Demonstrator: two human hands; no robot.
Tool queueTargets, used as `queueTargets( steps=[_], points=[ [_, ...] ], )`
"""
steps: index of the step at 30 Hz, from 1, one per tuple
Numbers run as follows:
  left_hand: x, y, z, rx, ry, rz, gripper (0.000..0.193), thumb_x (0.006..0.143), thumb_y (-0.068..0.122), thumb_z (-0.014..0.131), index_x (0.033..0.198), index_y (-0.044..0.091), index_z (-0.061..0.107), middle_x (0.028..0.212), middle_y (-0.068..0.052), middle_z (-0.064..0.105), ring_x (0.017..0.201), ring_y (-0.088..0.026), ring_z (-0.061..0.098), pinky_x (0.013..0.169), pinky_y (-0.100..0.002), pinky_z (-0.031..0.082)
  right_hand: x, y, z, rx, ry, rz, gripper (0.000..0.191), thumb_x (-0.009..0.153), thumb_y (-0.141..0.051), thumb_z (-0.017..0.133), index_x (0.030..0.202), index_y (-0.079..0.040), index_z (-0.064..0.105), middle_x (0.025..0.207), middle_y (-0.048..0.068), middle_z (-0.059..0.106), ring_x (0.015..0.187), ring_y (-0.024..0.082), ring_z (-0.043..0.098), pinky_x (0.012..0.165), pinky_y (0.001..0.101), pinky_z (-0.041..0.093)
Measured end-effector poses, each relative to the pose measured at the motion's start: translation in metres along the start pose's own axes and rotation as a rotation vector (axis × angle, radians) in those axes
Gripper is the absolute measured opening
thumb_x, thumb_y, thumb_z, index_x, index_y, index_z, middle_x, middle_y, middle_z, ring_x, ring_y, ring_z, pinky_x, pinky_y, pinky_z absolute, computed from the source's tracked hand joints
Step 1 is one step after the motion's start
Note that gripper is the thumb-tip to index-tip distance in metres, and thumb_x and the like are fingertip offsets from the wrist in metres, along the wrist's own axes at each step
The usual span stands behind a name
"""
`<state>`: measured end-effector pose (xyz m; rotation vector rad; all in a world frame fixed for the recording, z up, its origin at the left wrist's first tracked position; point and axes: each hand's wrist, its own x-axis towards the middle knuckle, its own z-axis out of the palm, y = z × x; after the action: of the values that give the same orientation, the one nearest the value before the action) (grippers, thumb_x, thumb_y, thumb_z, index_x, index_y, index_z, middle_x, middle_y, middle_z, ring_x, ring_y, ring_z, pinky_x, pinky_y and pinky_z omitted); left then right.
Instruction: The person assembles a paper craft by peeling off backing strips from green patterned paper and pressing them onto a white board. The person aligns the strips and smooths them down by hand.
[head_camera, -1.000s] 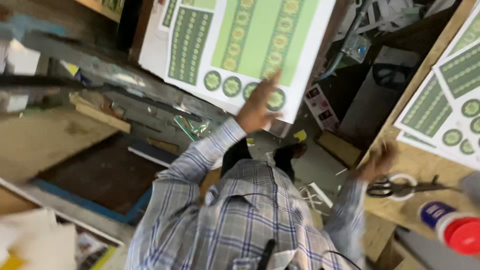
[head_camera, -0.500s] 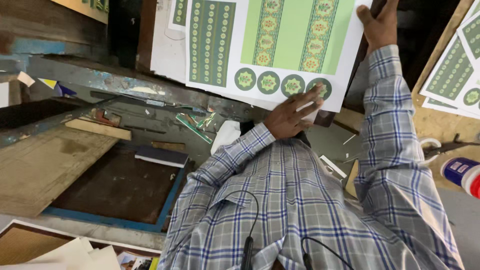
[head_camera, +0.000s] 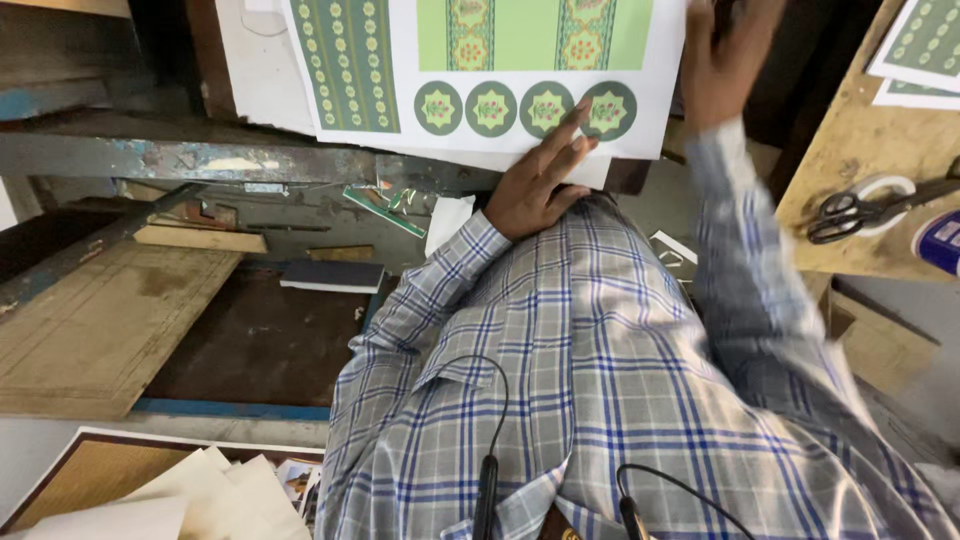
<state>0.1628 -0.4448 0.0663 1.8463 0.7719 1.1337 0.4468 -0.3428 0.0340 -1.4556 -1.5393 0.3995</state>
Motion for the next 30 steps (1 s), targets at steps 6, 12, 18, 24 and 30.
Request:
queueTargets(
  steps=[6, 12, 18, 24, 30],
  points=[
    [0.013, 0.009, -0.009, -0.168, 0.037, -0.172, 0.094, 0.104, 0.006, 0.074, 0.169, 0.039, 0.014, 0.172, -0.015, 0.023, 0.156, -0.038, 0.043, 0.113, -0.04, 0.057, -0.059, -0.101, -0.056, -0.221, -0.391, 0.181, 0.031, 0.109, -0.02, 0.076, 0.091, 0.003, 0.067, 0.082, 0.015, 0.064, 0.069, 0.022, 0.06, 0.062, 0.0377, 0.045],
    [0.021, -0.002, -0.007, 0.087, 0.003, 0.056, 0.089, 0.103, 0.023, 0.077, 0.168, 0.035, 0.016, 0.172, -0.013, 0.023, 0.142, -0.023, 0.056, 0.117, -0.045, 0.05, -0.066, -0.129, -0.066, -0.114, -0.471, 0.279, 0.028, 0.108, -0.014, 0.075, 0.088, 0.003, 0.064, 0.079, 0.014, 0.06, 0.066, 0.023, 0.055, 0.061, 0.0379, 0.042],
    [0.015, 0.002, -0.017, 0.122, -0.115, 0.091, 0.089, 0.1, 0.029, 0.079, 0.167, 0.033, 0.02, 0.168, -0.013, 0.031, 0.146, -0.031, 0.054, 0.114, -0.045, 0.051, -0.082, -0.136, -0.071, -0.069, -0.536, 0.397, 0.027, 0.102, -0.015, 0.075, 0.085, 0.003, 0.064, 0.076, 0.012, 0.062, 0.062, 0.019, 0.057, 0.058, 0.0338, 0.044],
    [0.009, 0.003, -0.016, 0.18, -0.116, 0.107, 0.093, 0.095, 0.02, 0.085, 0.164, 0.03, 0.024, 0.167, -0.011, 0.035, 0.144, -0.027, 0.055, 0.113, -0.045, 0.053, -0.081, -0.12, -0.083, -0.141, -0.621, 0.386, 0.029, 0.1, -0.019, 0.078, 0.084, 0.001, 0.067, 0.076, 0.012, 0.065, 0.059, 0.02, 0.057, 0.055, 0.0343, 0.043],
    [0.006, 0.001, -0.01, 0.174, -0.063, 0.123, 0.095, 0.092, 0.012, 0.086, 0.164, 0.029, 0.026, 0.165, -0.01, 0.038, 0.142, -0.026, 0.058, 0.112, -0.042, 0.058, 0.007, -0.062, -0.051, -0.051, -0.157, -0.095, 0.023, 0.114, -0.011, 0.064, 0.126, 0.009, 0.061, 0.117, 0.019, 0.062, 0.109, 0.028, 0.061, 0.09, 0.0388, 0.053]
  ],
)
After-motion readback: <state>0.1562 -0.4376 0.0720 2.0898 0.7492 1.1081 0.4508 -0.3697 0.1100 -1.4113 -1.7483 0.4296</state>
